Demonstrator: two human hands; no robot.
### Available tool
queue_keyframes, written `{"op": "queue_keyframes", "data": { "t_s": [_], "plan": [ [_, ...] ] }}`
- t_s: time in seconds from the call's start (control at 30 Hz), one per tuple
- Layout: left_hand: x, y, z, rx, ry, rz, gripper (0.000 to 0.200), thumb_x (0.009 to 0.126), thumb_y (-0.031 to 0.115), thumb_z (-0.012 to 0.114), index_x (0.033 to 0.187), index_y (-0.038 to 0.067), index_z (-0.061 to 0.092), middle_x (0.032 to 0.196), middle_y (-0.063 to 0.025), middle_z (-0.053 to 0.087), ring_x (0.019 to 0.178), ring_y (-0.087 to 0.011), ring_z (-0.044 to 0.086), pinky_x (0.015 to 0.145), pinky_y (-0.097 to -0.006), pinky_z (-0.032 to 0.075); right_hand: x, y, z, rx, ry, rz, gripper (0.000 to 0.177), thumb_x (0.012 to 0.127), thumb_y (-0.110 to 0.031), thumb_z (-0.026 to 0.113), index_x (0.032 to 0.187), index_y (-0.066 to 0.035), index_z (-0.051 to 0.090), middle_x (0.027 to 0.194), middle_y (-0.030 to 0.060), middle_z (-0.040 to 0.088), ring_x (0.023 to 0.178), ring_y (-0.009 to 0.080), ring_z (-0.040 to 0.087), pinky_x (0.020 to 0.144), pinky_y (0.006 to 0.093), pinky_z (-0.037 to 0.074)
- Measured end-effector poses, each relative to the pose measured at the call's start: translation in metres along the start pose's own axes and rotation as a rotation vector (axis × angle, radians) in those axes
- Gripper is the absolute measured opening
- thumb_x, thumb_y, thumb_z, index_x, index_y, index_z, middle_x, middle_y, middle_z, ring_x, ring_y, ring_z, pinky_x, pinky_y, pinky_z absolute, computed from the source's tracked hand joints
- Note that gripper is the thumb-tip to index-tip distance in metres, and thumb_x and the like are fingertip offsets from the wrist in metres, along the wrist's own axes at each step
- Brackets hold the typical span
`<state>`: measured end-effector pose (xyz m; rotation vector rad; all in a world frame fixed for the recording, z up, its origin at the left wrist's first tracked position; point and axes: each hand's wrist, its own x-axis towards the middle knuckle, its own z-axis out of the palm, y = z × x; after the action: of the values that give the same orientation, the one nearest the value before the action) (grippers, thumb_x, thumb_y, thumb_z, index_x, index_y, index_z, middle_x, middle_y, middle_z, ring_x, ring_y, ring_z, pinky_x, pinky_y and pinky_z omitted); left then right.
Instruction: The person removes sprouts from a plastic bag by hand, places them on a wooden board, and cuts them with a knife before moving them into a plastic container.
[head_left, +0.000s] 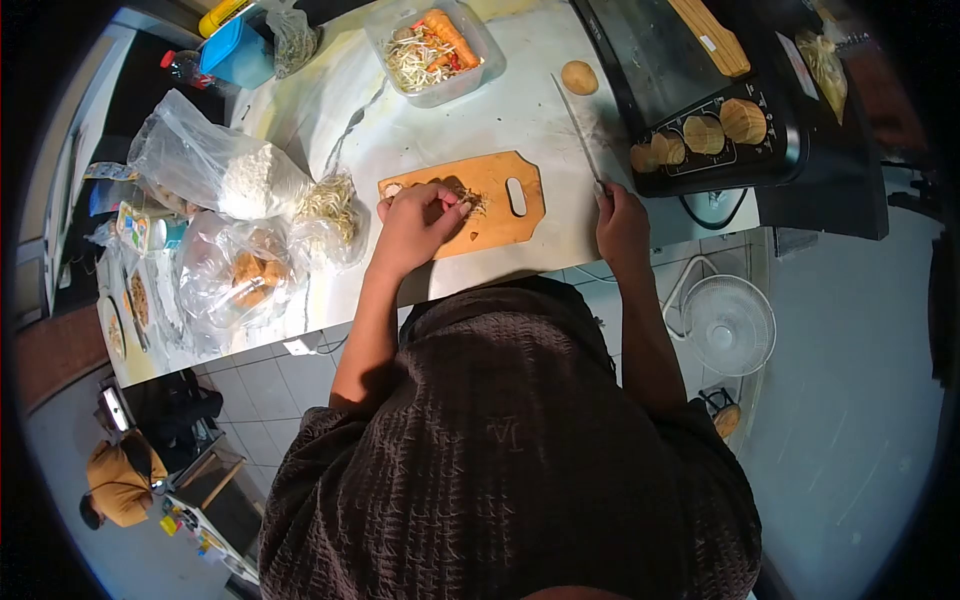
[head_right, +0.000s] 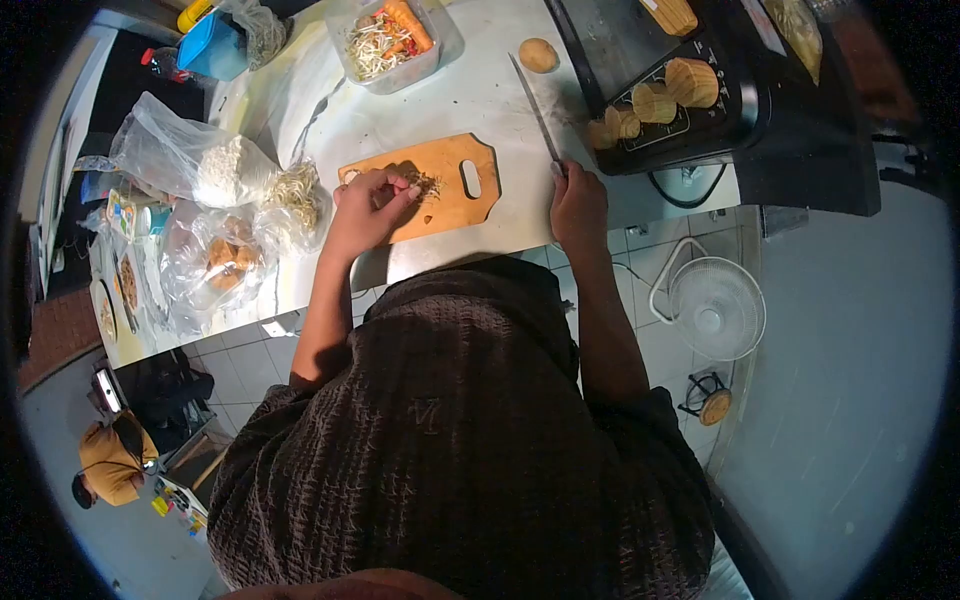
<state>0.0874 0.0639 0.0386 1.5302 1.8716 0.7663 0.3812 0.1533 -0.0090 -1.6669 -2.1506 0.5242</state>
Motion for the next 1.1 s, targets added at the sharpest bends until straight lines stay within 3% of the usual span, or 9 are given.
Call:
{"op": "queue_keyframes", "data": {
  "t_s": [0.13,0.23,0.3,0.4,0.5,0.6,0.83,1.0,1.1],
  "plan": [
    [0.015,0.001,0.005,0.057,0.002,0.059,0.022,0.086,0.031,0.072,0.089,0.009,0.068,0.082,-0.0066,0.065,0.084,-0.0249,0.06,0.08,-0.0402,0.03,0.0,0.008,0.004,0.004,0.035,-0.024,0.026,0.093,-0.014,0.058,0.116,-0.001,0.057,0.097,0.0203,0.063,0.093,0.0394,0.061,0.084,0.049,0.047],
    [0.037,0.004,0.008,0.097,-0.009,0.131,0.025,0.086,0.033,0.073,0.095,0.009,0.069,0.091,-0.0038,0.067,0.089,-0.0193,0.062,0.085,-0.0386,0.032,0.001,0.011,0.009,0.026,0.095,-0.034,0.028,0.092,-0.015,0.061,0.116,-0.002,0.057,0.098,0.0193,0.063,0.093,0.0392,0.06,0.083,0.0497,0.047],
    [0.047,0.012,0.008,0.199,0.005,0.142,0.025,0.086,0.032,0.073,0.096,0.009,0.07,0.093,-0.004,0.067,0.089,-0.02,0.062,0.084,-0.038,0.033,0.004,0.012,0.016,-0.1,0.177,-0.029,0.029,0.089,-0.016,0.064,0.114,-0.004,0.058,0.098,0.0174,0.061,0.095,0.0372,0.059,0.083,0.0485,0.047],
    [0.051,0.016,0.011,0.098,-0.014,0.138,0.024,0.086,0.032,0.072,0.094,0.009,0.07,0.09,-0.0052,0.068,0.089,-0.0232,0.062,0.083,-0.039,0.032,0.015,-0.015,0.009,-0.2,0.302,-0.108,0.027,0.085,-0.015,0.07,0.11,-0.007,0.064,0.096,0.0146,0.061,0.091,0.0354,0.061,0.079,0.0443,0.049],
    [0.044,0.017,0.014,0.071,-0.021,0.124,0.024,0.086,0.031,0.072,0.091,0.008,0.069,0.087,-0.0061,0.068,0.088,-0.026,0.062,0.082,-0.0406,0.031,0.042,-0.016,0.024,-0.089,0.297,-0.273,0.023,0.083,-0.017,0.072,0.105,-0.011,0.066,0.093,0.0111,0.057,0.089,0.0329,0.059,0.077,0.0446,0.049],
    [0.035,0.012,0.017,0.041,-0.032,0.1,0.023,0.086,0.031,0.072,0.091,0.008,0.068,0.087,-0.0053,0.068,0.089,-0.0255,0.062,0.082,-0.0405,0.03,0.06,-0.022,0.033,-0.152,0.201,-0.123,0.018,0.083,-0.019,0.072,0.099,-0.012,0.066,0.093,0.0107,0.057,0.091,0.0324,0.059,0.077,0.0446,0.049],
    [0.018,-0.001,0.007,0.021,0.025,0.036,0.023,0.087,0.031,0.072,0.093,0.009,0.068,0.089,-0.0029,0.066,0.093,-0.0225,0.058,0.083,-0.0399,0.029,0.078,-0.023,0.044,-0.254,0.07,-0.119,0.009,0.087,-0.014,0.063,0.089,-0.006,0.062,0.097,0.0158,0.058,0.096,0.0341,0.058,0.084,0.0435,0.048],
    [0.01,-0.003,-0.001,-0.054,0.049,-0.062,0.022,0.087,0.03,0.072,0.092,0.009,0.068,0.087,-0.0018,0.066,0.089,-0.0211,0.059,0.082,-0.039,0.028,0.099,-0.036,0.044,-0.121,0.23,-0.286,0.007,0.089,-0.012,0.061,0.09,-0.006,0.063,0.094,0.015,0.059,0.096,0.033,0.058,0.084,0.043,0.047],
    [0.002,-0.009,-0.003,-0.04,0.069,-0.079,0.022,0.087,0.03,0.072,0.091,0.008,0.068,0.086,-0.0014,0.066,0.087,-0.0204,0.06,0.082,-0.0386,0.028,0.109,-0.04,0.051,-0.139,0.195,-0.274,0.008,0.089,-0.014,0.061,0.09,-0.006,0.064,0.094,0.0145,0.059,0.095,0.0327,0.058,0.085,0.0432,0.046]
  ]
}}
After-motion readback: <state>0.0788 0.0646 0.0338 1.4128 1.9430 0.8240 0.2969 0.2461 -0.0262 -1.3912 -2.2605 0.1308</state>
